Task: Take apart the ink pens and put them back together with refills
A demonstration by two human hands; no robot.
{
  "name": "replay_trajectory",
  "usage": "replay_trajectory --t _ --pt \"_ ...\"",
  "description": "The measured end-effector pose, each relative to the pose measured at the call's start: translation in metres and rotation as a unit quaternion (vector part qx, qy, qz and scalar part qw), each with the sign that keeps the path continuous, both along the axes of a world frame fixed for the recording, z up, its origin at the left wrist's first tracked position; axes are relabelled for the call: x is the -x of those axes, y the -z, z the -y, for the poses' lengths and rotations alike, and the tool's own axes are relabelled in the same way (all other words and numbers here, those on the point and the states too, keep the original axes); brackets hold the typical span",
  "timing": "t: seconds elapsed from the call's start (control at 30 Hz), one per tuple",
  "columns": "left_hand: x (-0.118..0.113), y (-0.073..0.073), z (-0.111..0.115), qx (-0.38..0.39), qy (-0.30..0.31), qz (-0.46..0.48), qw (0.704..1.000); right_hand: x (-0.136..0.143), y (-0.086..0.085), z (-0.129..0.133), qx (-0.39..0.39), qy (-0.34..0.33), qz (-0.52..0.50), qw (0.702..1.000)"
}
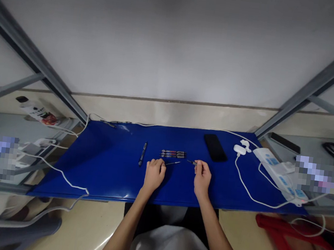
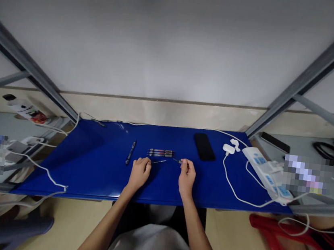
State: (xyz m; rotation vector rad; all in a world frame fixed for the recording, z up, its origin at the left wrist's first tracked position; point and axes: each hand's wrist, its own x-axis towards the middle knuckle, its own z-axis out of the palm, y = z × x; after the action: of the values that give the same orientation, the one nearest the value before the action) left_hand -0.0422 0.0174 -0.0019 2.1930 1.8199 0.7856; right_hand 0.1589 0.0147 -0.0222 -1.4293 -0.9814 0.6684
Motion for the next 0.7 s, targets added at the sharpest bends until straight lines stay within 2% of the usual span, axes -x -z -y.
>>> replay_trajectory --t 0.23,0.5,0.7 --pt "0.0008 0.0005 -0.0007 0.013 -0.012 0.022 1.000 0.0033 0.0002 -0.0036 -0.006 -0.029 0.120 0.992" --pt "0.0007 0.0014 -0.0016 0.016 -0.033 0.019 0.999 0.0011 0.0035 -0.0030 -0.012 -0.023 0.105 0.994" --pt "-0.0005 0.0000 -0.0014 0.014 -0.032 0.009 0.999 0.0055 0.0004 -0.0076 -0.005 -0.076 0.237 0.968"
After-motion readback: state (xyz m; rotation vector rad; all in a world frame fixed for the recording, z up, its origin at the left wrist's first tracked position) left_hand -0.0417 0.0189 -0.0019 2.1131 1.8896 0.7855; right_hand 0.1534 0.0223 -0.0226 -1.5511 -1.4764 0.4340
